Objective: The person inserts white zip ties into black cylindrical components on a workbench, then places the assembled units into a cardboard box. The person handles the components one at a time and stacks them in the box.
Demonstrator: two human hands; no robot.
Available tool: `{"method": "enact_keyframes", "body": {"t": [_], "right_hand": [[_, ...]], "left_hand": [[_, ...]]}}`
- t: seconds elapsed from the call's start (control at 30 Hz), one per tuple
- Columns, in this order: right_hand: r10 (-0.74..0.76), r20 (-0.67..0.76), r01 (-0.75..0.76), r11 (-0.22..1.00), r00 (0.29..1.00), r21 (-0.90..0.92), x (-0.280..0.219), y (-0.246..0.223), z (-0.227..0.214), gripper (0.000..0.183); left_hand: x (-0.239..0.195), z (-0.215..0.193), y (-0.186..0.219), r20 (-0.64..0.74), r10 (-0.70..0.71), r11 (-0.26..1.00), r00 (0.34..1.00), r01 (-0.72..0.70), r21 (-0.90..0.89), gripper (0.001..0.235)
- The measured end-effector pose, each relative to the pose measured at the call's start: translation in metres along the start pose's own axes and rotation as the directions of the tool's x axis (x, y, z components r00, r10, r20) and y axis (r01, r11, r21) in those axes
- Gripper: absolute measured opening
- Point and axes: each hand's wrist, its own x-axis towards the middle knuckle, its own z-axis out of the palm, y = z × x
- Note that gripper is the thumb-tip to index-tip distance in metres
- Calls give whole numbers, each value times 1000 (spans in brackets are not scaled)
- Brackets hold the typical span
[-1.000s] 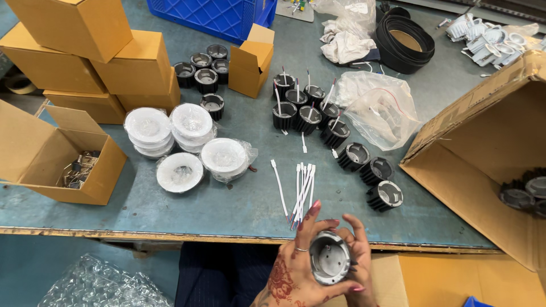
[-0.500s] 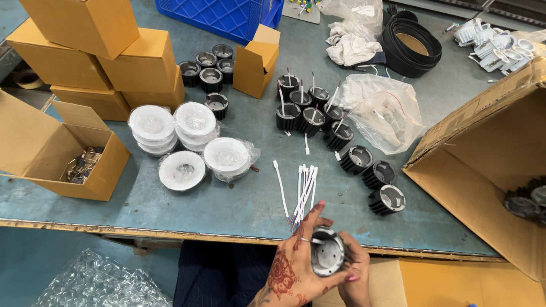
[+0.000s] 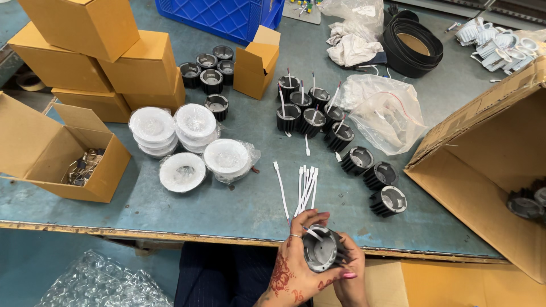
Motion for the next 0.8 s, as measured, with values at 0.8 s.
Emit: {"method": "enact_keyframes", "body": {"t": [0.8], "right_hand": [[-509,-2,111,193,861,-975,72,-28,46,15]], "left_hand": [[232,-63,-115,-491,153,948,858,13,319,63]]}}
